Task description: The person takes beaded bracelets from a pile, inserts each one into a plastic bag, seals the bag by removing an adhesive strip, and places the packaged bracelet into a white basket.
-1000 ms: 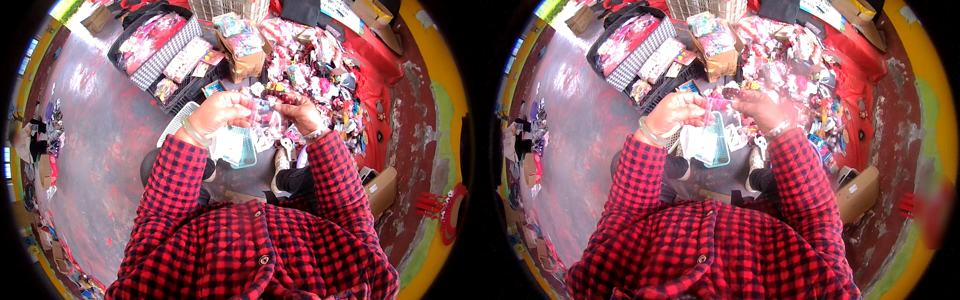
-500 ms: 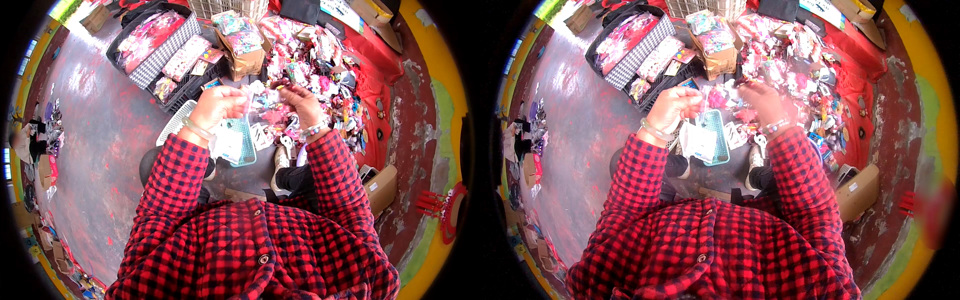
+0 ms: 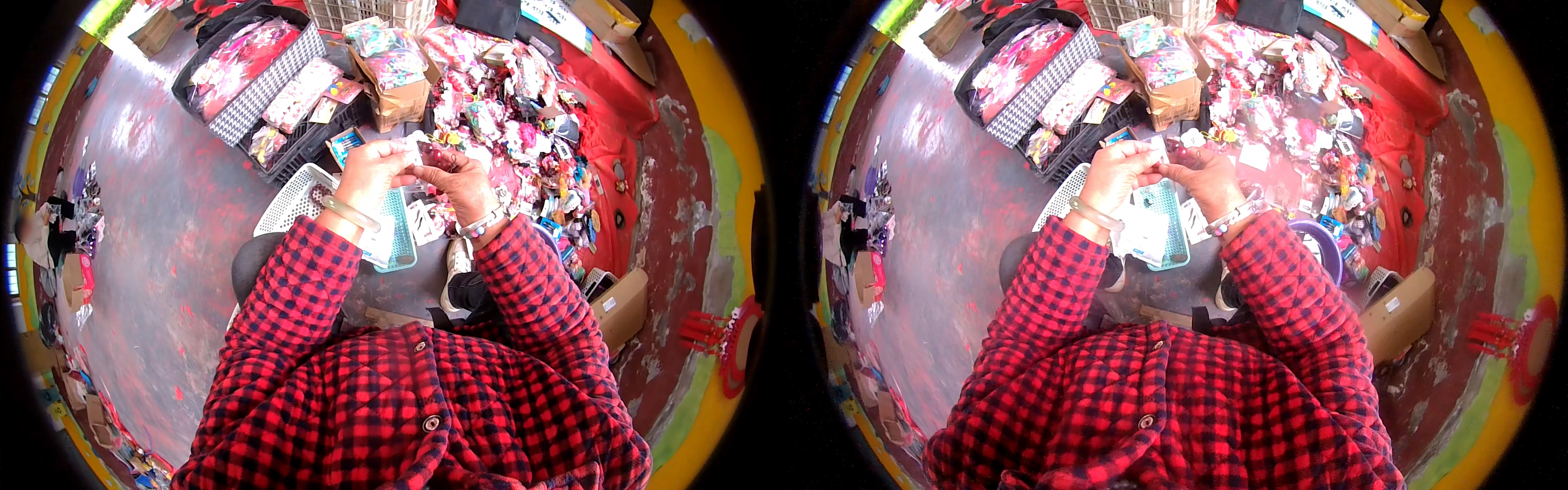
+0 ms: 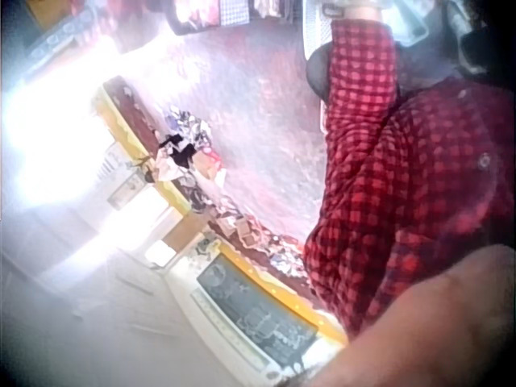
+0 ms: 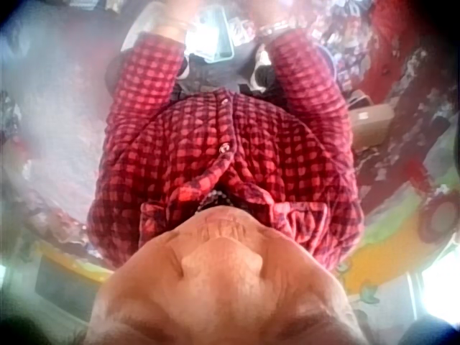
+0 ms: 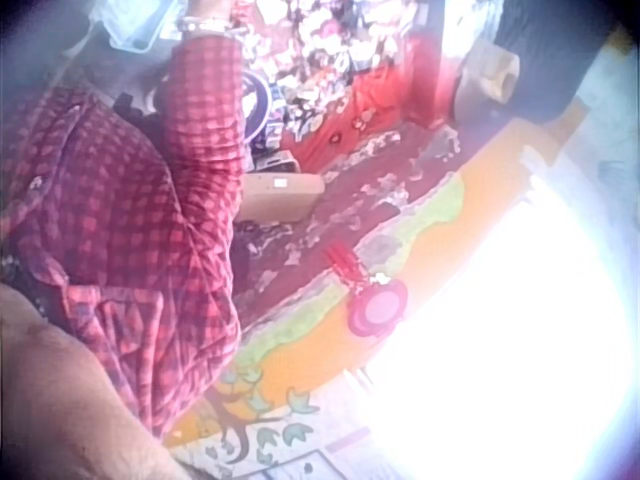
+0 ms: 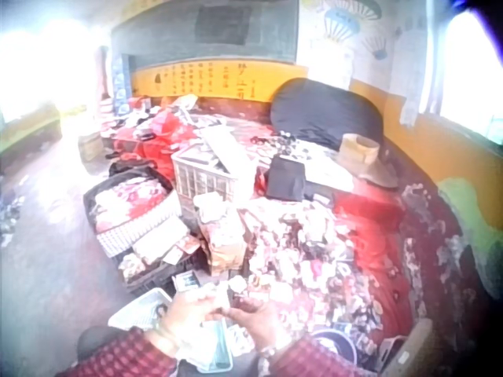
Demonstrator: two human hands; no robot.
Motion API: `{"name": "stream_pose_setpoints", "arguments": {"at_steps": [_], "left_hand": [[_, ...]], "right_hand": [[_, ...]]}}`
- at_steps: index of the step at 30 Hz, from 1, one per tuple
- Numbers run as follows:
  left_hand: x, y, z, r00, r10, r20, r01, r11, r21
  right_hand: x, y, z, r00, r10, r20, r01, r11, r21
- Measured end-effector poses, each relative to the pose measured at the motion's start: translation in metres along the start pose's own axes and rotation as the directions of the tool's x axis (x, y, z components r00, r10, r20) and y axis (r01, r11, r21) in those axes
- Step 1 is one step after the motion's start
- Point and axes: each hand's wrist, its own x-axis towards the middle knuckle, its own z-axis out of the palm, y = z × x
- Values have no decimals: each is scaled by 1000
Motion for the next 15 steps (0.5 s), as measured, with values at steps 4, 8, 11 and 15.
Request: {"name": "stream_pose_setpoints", "arguments": {"at_steps": [4, 8, 11, 15], "left_hand": [[-1, 0, -1, 997, 41, 63, -45, 997, 61], [-1, 1, -2, 991, 76, 112, -93, 985, 146], [-2, 1, -4, 983, 100, 157, -130, 972, 195], [-6, 10, -6, 963, 104, 247, -164, 958, 235]], "right_hand": [[-4, -7, -4, 999, -2, 46, -1, 999, 45], [-5, -8, -6, 996, 4, 90, -18, 989, 146], [-7, -12, -7, 987, 67, 147, -96, 974, 205], [-4, -7, -13, 973, 99, 206, -138, 974, 182]]}}
